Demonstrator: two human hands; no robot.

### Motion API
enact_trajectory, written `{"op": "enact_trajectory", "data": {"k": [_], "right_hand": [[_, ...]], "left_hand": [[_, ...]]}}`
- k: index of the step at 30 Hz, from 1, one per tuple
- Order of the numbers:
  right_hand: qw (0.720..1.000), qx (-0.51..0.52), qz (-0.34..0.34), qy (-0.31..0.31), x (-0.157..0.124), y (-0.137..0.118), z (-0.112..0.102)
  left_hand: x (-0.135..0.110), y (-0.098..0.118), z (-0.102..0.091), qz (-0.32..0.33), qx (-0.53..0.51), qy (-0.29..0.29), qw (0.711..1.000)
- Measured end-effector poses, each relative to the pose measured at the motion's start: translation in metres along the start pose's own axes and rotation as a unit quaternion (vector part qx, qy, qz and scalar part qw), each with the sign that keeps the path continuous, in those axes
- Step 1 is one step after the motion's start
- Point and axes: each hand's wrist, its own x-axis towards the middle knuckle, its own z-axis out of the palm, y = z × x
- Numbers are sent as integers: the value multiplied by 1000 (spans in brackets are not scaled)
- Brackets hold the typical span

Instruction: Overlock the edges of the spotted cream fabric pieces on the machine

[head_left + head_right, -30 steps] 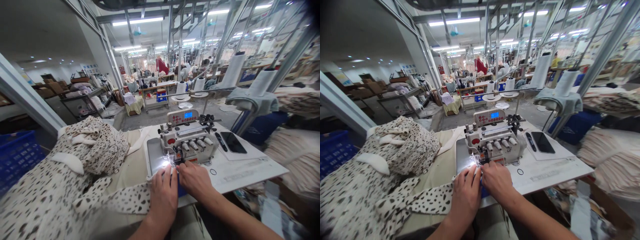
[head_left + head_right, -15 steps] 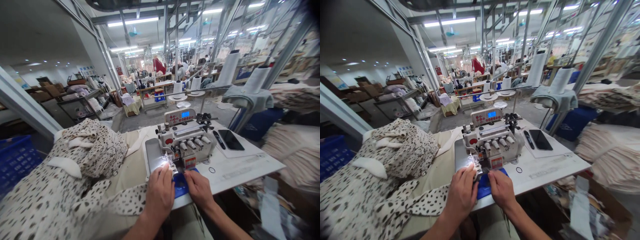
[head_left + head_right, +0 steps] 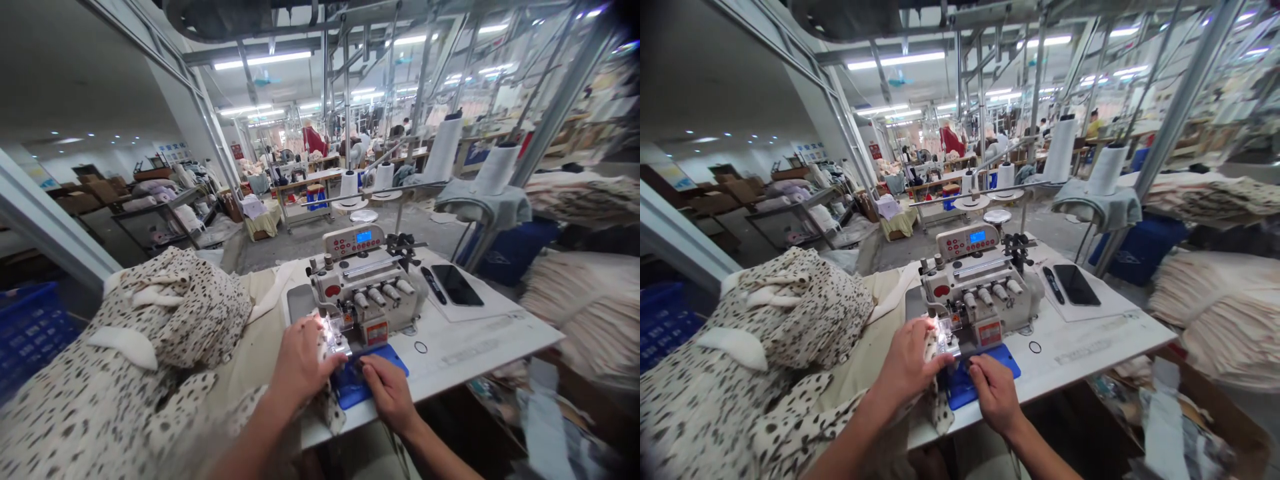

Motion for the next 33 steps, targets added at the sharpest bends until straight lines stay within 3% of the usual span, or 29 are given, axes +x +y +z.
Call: {"op": "enact_trajectory", "data": {"k": [6, 11, 15, 19, 23, 26, 29, 33], "right_hand": [[1000, 16, -4, -14, 2, -1, 1], [999, -17, -22, -41, 9, -9, 11], [995, 70, 9, -74, 14, -21, 17], [986, 140, 28, -87, 11, -17, 17], [958, 253, 132, 25, 2, 4, 19], [935, 288, 184, 97, -3, 17, 22], [950, 253, 159, 91, -5, 16, 21], [991, 118, 55, -14, -5, -3, 16]], "left_hand": [[-5, -8, -10, -58, 12, 6, 998], [-18, -3, -18, -51, 24, 6, 998], [-24, 11, -16, -90, -13, -20, 996], [-30, 40, -1, -68, -102, -61, 991], [-27, 65, 20, -34, -154, -43, 987], [-23, 71, 27, -31, -144, -44, 988], [-24, 64, 19, -69, -119, -37, 990], [-32, 42, -15, -104, -172, -39, 979]]}}
